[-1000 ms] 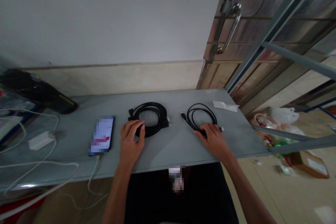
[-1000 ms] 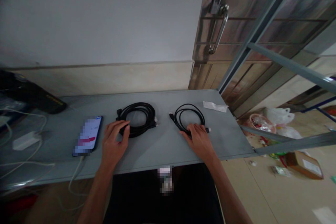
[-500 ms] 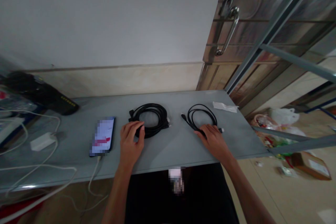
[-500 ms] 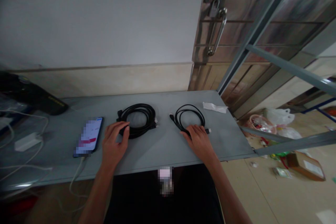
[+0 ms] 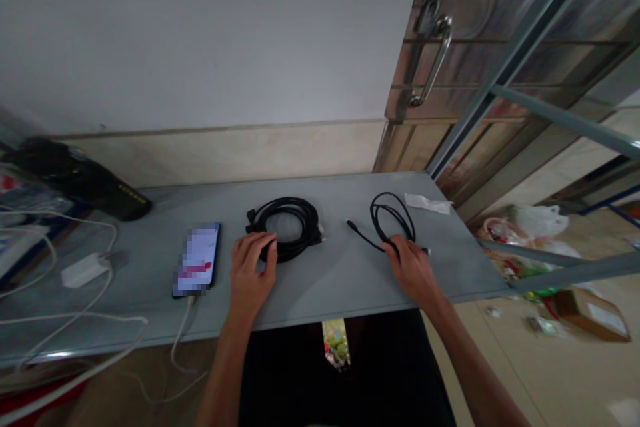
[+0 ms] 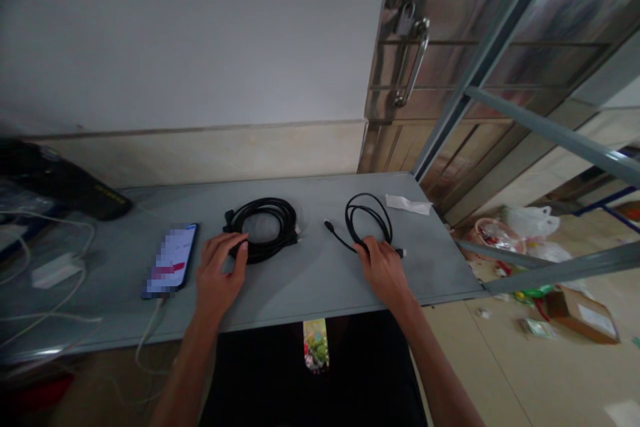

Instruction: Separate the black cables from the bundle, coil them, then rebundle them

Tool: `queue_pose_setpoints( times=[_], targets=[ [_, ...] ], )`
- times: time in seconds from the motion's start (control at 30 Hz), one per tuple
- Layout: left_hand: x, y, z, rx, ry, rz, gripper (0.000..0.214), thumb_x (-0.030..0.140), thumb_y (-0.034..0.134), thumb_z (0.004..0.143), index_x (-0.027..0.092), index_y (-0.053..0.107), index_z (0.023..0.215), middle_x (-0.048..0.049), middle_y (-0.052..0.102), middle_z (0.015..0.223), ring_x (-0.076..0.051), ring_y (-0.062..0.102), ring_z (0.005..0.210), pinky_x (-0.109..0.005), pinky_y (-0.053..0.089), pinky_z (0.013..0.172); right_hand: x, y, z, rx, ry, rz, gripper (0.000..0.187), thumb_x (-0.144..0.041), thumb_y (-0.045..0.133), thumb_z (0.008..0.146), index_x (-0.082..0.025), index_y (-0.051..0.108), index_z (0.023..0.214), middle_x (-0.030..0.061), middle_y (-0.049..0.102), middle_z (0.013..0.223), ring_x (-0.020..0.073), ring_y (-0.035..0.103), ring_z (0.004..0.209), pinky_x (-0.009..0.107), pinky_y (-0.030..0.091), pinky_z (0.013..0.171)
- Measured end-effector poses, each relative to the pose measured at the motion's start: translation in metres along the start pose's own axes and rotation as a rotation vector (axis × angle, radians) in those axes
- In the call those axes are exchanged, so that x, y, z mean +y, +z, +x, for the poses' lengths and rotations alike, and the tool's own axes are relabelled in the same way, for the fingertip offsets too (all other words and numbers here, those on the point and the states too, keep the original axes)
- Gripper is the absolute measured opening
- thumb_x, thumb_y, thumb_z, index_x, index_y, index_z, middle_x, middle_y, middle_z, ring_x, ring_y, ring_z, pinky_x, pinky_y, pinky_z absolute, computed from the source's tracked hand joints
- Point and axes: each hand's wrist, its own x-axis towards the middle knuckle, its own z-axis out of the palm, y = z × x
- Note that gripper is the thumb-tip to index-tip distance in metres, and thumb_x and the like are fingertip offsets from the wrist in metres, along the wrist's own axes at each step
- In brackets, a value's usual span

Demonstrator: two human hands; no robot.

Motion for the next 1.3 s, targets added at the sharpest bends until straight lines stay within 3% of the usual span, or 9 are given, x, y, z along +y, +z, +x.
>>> queue_pose_setpoints(
  times=[0.13, 0.3, 0.47, 0.6, 0.73, 0.93, 1.07, 1.17, 1.3],
  targets=[
    [0.019, 0.001, -0.004, -0.003, 0.012, -0.109, 0.02, 0.017, 0.069, 0.109, 0.023, 0.076, 0.126, -0.0093, 0.079, 0.116, -0.026, 0.073, 0.112, -0.046, 0.057, 0.106, -0.019, -0.021, 0.003, 0.054, 0.202, 0.183, 0.048, -0.064, 0.037, 0.119, -0.024, 0.061, 0.107, 0.0042, 0.07, 0.075, 0.0266, 0.07, 0.067, 0.034, 0.045, 0.064],
    [0.082, 0.002, -0.006, -0.164, -0.143, -0.436, 0.021, 0.022, 0.068, 0.11, 0.027, 0.08, 0.127, -0.0079, 0.082, 0.12, -0.025, 0.077, 0.113, -0.041, 0.061, 0.103, -0.066, -0.053, 0.006, 0.05, 0.338, 0.486, 0.043, -0.066, 0.047, 0.115, -0.025, 0.06, 0.105, 0.0025, 0.069, 0.081, 0.0214, 0.064, 0.069, 0.031, 0.05, 0.066],
    [0.146, 0.001, 0.015, -0.398, -0.455, -0.824, 0.038, 0.039, 0.073, 0.108, 0.031, 0.078, 0.145, -0.0106, 0.079, 0.143, -0.033, 0.073, 0.134, -0.049, 0.054, 0.12, -0.11, -0.064, -0.004, -0.061, 0.284, 0.743, 0.036, -0.055, 0.045, 0.12, -0.025, 0.065, 0.118, 0.0028, 0.067, 0.091, 0.0192, 0.061, 0.077, 0.03, 0.054, 0.073],
    [0.167, 0.005, 0.033, -0.373, -0.691, -1.11, 0.037, 0.056, 0.074, 0.106, 0.027, 0.085, 0.125, -0.0089, 0.085, 0.119, -0.028, 0.079, 0.097, -0.042, 0.064, 0.096, -0.129, -0.068, -0.009, -0.184, 0.185, 0.851, 0.036, -0.047, 0.044, 0.121, -0.027, 0.064, 0.142, 0.0022, 0.067, 0.093, 0.0195, 0.062, 0.08, 0.031, 0.057, 0.076],
    [0.168, 0.003, 0.04, -0.398, -0.801, -1.219, 0.038, 0.058, 0.08, 0.101, 0.023, 0.084, 0.114, -0.0058, 0.083, 0.095, -0.018, 0.066, 0.063, -0.032, 0.058, 0.061, -0.129, -0.075, -0.009, -0.294, 0.127, 0.913, 0.036, -0.044, 0.047, 0.121, -0.026, 0.067, 0.145, 0.0036, 0.074, 0.101, 0.0188, 0.071, 0.09, 0.031, 0.062, 0.089],
    [0.146, -0.013, 0.031, -0.361, -0.81, -1.15, 0.039, 0.053, 0.082, 0.101, 0.02, 0.083, 0.121, -0.0097, 0.086, 0.103, -0.026, 0.081, 0.094, -0.04, 0.066, 0.094, -0.091, -0.087, -0.016, -0.248, 0.181, 0.805, 0.038, -0.05, 0.05, 0.12, -0.027, 0.08, 0.127, 0.009, 0.082, 0.129, 0.0254, 0.076, 0.129, 0.04, 0.058, 0.117],
    [0.123, -0.028, 0.028, -0.232, -0.892, -1.121, 0.046, 0.056, 0.083, 0.098, 0.019, 0.082, 0.127, -0.0097, 0.085, 0.099, -0.027, 0.082, 0.09, -0.042, 0.068, 0.09, -0.047, -0.099, -0.023, -0.007, 0.305, 0.785, 0.042, -0.057, 0.05, 0.119, -0.025, 0.075, 0.11, 0.0052, 0.08, 0.09, 0.02, 0.079, 0.085, 0.033, 0.065, 0.083],
    [0.106, -0.044, 0.03, -0.145, -0.908, -1.095, 0.05, 0.057, 0.083, 0.098, 0.018, 0.08, 0.129, -0.0115, 0.086, 0.103, -0.028, 0.084, 0.091, -0.044, 0.068, 0.091, -0.017, -0.114, -0.027, 0.162, 0.423, 0.898, 0.037, -0.06, 0.06, 0.115, -0.025, 0.068, 0.106, -0.0069, 0.051, 0.061, 0.0108, 0.047, 0.047, 0.023, 0.04, 0.046],
    [0.081, -0.064, 0.031, -0.04, -0.884, -1.066, 0.051, 0.058, 0.082, 0.099, 0.017, 0.077, 0.13, -0.013, 0.087, 0.105, -0.028, 0.084, 0.087, -0.044, 0.069, 0.088, 0.009, -0.144, -0.03, 0.366, 0.507, 1.014, 0.038, -0.058, 0.077, 0.105, -0.024, 0.067, 0.093, -0.0091, 0.034, 0.064, 0.0076, 0.031, 0.049, 0.023, 0.023, 0.044]
  ],
)
